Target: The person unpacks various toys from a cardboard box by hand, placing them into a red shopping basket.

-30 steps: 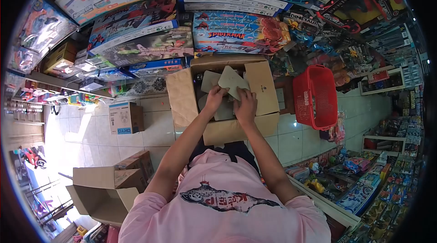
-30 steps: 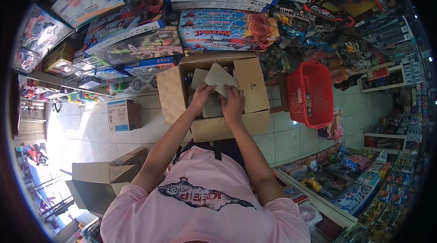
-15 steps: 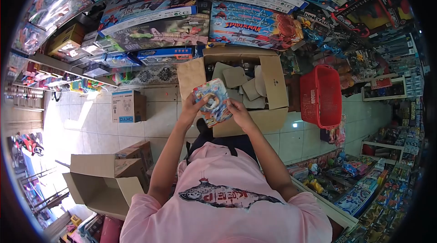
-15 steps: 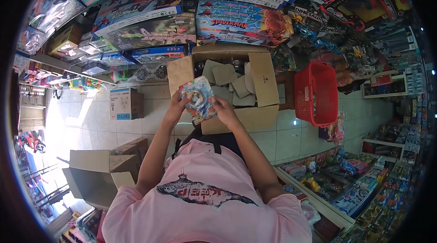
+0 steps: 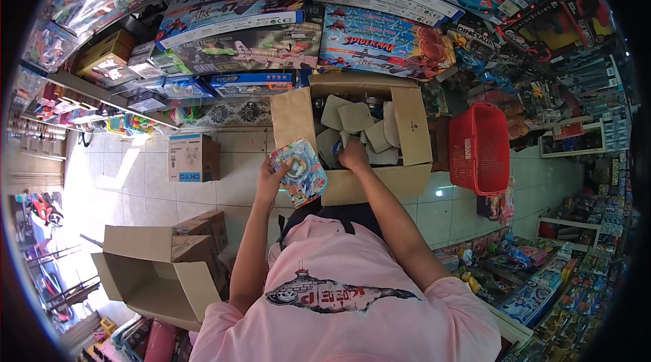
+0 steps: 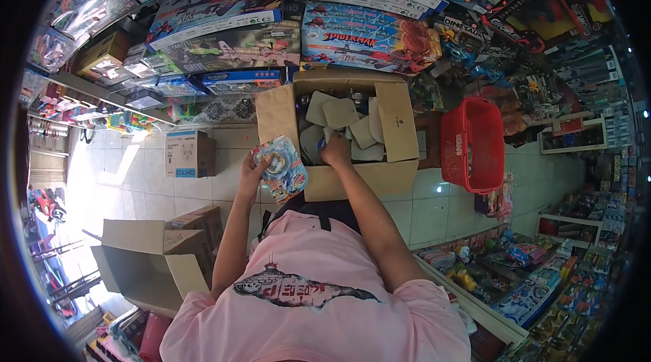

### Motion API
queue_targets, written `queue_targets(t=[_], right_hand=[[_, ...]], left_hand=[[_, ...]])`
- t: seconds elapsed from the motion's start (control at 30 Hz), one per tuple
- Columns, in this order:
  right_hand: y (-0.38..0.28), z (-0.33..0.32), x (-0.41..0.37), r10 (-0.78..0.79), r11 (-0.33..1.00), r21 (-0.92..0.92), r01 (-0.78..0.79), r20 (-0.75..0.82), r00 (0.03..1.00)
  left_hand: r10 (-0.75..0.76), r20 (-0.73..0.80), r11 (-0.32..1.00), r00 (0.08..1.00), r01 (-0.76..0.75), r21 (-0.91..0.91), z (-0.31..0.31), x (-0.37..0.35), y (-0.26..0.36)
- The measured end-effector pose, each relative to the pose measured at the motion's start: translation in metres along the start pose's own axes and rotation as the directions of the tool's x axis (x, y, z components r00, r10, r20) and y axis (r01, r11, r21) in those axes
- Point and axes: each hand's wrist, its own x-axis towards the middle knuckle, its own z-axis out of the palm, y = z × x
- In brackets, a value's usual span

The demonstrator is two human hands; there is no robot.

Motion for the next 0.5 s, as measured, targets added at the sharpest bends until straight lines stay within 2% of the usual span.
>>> queue_targets(t=[0.07,0.1,0.17,0.2,0.23,0.27,0.3,0.37,0.4,0.5], right_hand=[[0.015,-0.009,0.003,-0.034,0.988,0.151,0.028,0.038,0.999],[0.025,-0.018,0.001,-0.029,0.989,0.147,0.023,0.039,0.999],[0.041,-0.046,-0.012,-0.062,0.819,0.573,0.03,0.035,0.997],[0.046,-0.06,-0.025,-0.051,0.82,0.572,0.022,0.036,0.998],[0.05,-0.074,-0.041,-0.02,0.612,0.791,0.009,0.005,1.0],[0.053,-0.086,-0.056,0.021,0.346,0.938,0.012,-0.021,1.0],[0.057,-0.094,-0.066,0.039,0.343,0.939,0.009,-0.024,0.999],[0.067,-0.108,-0.088,0.062,0.111,0.993,0.033,-0.04,0.997],[0.066,-0.123,-0.107,0.124,0.053,0.996,-0.077,0.069,0.99],[0.09,-0.113,-0.134,0.161,0.05,0.998,-0.049,0.041,0.986]], left_hand=[[0.018,-0.013,1.0,1.0,-0.018,0.0,-0.001,0.004,-0.007],[0.014,-0.01,1.0,1.0,-0.014,-0.003,0.001,0.004,-0.006],[-0.01,0.027,1.0,1.0,0.01,0.013,0.009,0.0,0.0],[-0.017,0.034,1.0,0.999,0.017,0.012,0.013,-0.001,0.0],[-0.016,0.05,0.999,0.999,0.017,-0.028,0.017,-0.002,0.0],[-0.015,0.068,0.998,0.998,0.019,-0.067,0.021,-0.001,-0.001],[-0.023,0.084,0.998,0.996,0.028,-0.064,0.023,0.001,-0.003],[-0.077,0.113,0.99,0.991,0.09,-0.112,0.031,0.005,-0.01],[-0.087,0.134,0.989,0.987,0.102,-0.108,0.036,0.008,-0.012],[-0.126,0.202,0.991,0.971,0.133,-0.025,0.05,0.012,-0.015]])
